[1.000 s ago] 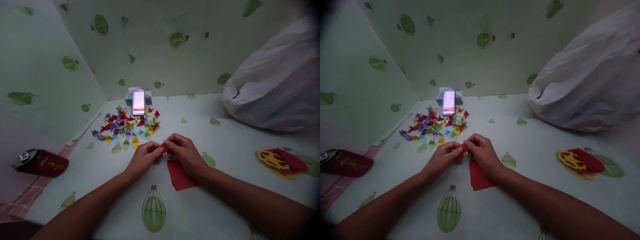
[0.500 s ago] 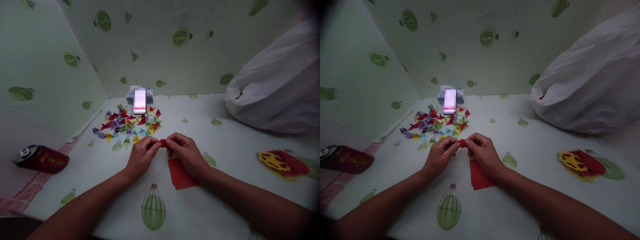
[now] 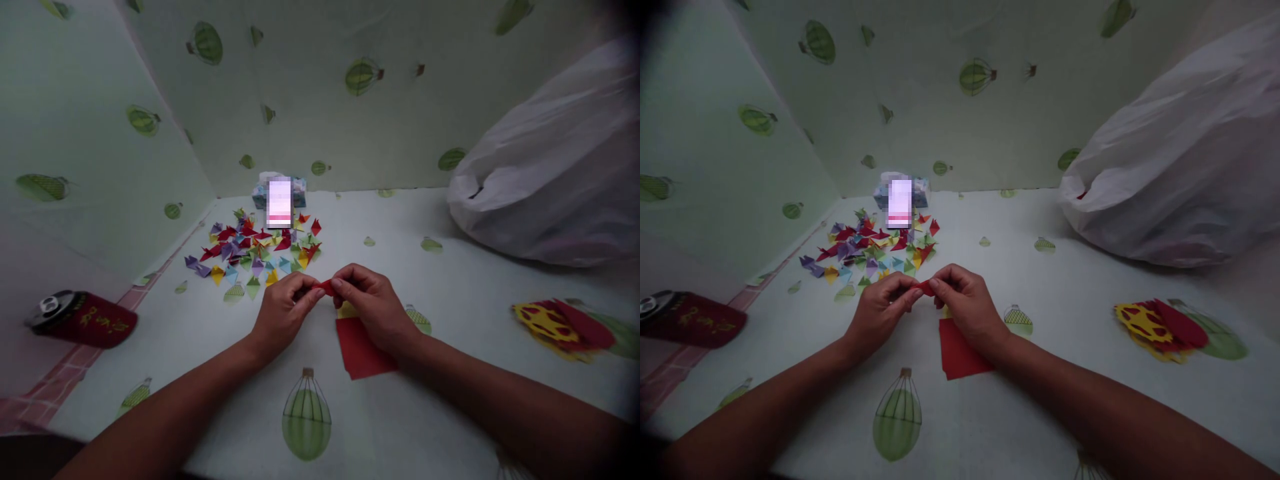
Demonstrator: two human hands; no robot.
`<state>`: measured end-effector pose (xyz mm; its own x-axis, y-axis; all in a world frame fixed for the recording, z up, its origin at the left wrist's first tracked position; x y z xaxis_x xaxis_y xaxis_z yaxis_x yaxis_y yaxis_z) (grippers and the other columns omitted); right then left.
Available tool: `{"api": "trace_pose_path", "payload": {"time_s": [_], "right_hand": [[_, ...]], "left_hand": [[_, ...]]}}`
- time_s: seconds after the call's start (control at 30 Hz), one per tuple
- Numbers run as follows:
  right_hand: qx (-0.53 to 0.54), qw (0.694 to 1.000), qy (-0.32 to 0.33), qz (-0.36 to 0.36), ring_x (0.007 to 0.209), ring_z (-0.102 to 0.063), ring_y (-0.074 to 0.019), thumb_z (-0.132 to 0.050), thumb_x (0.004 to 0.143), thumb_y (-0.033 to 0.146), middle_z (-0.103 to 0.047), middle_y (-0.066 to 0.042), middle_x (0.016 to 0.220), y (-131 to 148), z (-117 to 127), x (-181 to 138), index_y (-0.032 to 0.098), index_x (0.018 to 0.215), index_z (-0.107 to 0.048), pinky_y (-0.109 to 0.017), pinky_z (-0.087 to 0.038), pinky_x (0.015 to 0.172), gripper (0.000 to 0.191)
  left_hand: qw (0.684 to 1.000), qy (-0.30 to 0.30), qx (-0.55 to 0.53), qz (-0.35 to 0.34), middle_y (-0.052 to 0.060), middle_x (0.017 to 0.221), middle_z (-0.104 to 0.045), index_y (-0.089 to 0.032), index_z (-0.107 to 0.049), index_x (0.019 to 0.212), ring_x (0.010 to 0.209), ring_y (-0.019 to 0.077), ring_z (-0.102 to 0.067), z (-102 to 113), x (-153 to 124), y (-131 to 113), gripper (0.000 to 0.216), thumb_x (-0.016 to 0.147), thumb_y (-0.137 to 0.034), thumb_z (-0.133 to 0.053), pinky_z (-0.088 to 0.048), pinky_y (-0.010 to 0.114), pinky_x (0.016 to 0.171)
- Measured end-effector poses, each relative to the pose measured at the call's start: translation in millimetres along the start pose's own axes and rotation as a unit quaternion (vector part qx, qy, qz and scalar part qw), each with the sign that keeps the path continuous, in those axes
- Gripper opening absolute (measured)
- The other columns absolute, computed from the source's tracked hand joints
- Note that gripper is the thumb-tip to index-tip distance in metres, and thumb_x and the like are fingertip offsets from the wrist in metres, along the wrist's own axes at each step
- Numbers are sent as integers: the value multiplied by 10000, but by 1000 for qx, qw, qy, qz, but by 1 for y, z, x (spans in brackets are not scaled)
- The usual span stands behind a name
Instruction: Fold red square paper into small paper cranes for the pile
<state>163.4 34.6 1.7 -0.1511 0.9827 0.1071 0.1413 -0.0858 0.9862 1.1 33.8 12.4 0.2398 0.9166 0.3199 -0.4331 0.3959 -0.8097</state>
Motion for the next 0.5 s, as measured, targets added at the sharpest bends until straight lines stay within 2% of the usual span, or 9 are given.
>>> {"api": "trace_pose_path", "payload": {"time_s": [0.2,0.33,0.5], "right_hand": [[-7,1000,-7,-3,633,-543,-123,-665,850,323,-603,18,674,1,-1,-2,188,750,-624,-273,-431,631,173],[-12,1000,-15,5,639,-553,-129,-672,843,319,-616,15,661,1,-3,-4,192,735,-633,-282,-442,647,171],[-24,1000,-17,6,653,-575,-139,-674,840,318,-634,7,663,-1,-5,-5,193,738,-651,-294,-458,665,163]], "left_hand": [[997,-23,-69,12,31,884,-673,-197,-641,988,760,147,-637,1,-1,2,141,871,-271,-668,-522,276,720],[998,-26,-36,-37,18,839,-667,-197,-647,883,747,135,-627,2,-2,-3,24,880,-220,-652,-515,258,705],[998,-27,8,-61,21,832,-665,-198,-651,886,749,140,-627,2,-2,-4,21,893,-216,-640,-507,260,697]]}}
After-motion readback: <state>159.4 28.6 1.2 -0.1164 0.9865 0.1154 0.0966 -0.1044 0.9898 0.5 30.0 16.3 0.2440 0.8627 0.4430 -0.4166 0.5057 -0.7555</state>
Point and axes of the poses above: each hand's wrist, its own x-axis towards the middle knuckle, its own z-axis out of the back of the hand, y = z × x, the point moved 3 cm from there along x, towards the middle knuckle
